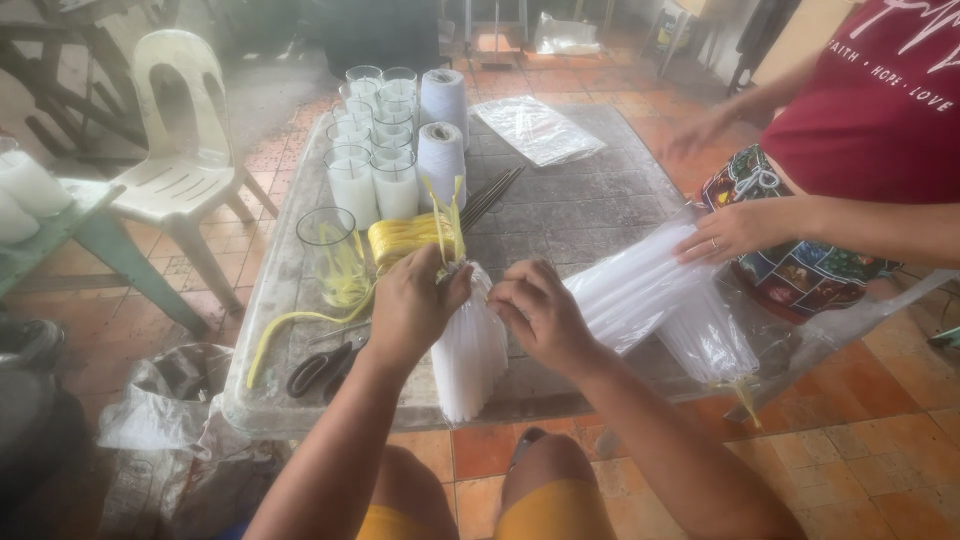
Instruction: Tying bundles of white sticks together using yellow ribbons and cutting the ribbon with scissors.
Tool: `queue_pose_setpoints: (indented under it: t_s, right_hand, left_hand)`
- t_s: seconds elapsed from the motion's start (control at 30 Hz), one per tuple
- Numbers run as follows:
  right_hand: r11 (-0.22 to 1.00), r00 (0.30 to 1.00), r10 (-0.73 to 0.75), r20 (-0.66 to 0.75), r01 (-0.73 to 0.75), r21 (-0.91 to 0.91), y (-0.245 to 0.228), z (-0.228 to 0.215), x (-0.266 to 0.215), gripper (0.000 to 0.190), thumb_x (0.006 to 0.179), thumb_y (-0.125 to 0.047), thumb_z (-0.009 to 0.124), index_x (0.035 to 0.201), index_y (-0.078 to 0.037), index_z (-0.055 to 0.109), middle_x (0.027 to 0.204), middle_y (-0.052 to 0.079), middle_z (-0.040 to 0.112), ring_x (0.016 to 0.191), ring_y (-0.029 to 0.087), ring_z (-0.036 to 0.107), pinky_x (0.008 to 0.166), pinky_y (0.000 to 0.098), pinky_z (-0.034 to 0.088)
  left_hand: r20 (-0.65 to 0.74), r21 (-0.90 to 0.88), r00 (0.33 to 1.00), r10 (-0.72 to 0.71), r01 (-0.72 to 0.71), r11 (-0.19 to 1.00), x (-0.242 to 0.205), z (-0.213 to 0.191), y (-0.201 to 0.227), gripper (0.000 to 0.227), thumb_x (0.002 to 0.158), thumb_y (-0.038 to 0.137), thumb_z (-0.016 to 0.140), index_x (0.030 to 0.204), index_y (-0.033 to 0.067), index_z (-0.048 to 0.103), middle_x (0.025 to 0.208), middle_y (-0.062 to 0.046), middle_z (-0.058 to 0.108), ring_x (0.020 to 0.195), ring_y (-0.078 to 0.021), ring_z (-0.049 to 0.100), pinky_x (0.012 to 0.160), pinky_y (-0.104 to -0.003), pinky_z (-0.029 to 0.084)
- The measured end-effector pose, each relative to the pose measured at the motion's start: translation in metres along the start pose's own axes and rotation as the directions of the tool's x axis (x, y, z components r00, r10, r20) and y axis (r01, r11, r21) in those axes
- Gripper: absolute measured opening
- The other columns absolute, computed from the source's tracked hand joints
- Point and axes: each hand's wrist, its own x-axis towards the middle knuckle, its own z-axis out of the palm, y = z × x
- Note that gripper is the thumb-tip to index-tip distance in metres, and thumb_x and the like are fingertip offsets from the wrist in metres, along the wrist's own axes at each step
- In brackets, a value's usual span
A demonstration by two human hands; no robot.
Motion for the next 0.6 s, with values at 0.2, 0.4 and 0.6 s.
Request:
queue_pose_setpoints:
  t_s: [0.2,0.4,0.6]
  right_hand:
    - [0.929,0.998,-0.047,-0.049,0.062,0.365,0.008,0.022,0.002,0.012,0.102,-0.024,0.061,0.092,-0.016,0.063,0.104,0.001,0.06,0.103,0.018,0.062,0.087,0.0352,0.051]
    - [0.897,0.991,-0.105,-0.079,0.129,0.423,-0.009,0.01,0.024,0.004,0.096,-0.015,0.07,0.093,-0.012,0.069,0.095,0.002,0.069,0.092,0.017,0.065,0.082,0.0333,0.054]
    - [0.89,0.994,-0.087,-0.069,0.109,0.442,-0.018,0.001,0.028,0.008,0.088,-0.002,0.07,0.093,-0.008,0.073,0.096,0.007,0.075,0.092,0.019,0.067,0.081,0.0348,0.055]
  left_hand:
    - [0.228,-0.262,0.943,-0.243,0.3,0.917,0.0,-0.021,0.023,0.033,0.1,0.038,0.062,0.111,0.0072,0.062,0.073,-0.005,0.062,0.067,-0.0214,0.066,0.057,-0.032,0.056]
    - [0.241,-0.689,0.955,-0.174,0.295,0.662,-0.026,-0.021,-0.003,0.037,0.098,0.0,0.04,0.126,0.0003,0.064,0.088,-0.005,0.055,0.089,-0.0202,0.061,0.089,-0.044,0.055]
    - [-0.019,-0.677,0.987,-0.16,0.104,0.729,-0.034,-0.023,0.007,0.055,0.091,-0.008,0.062,0.14,0.017,0.06,0.099,-0.013,0.078,0.101,-0.0232,0.072,0.098,-0.047,0.055]
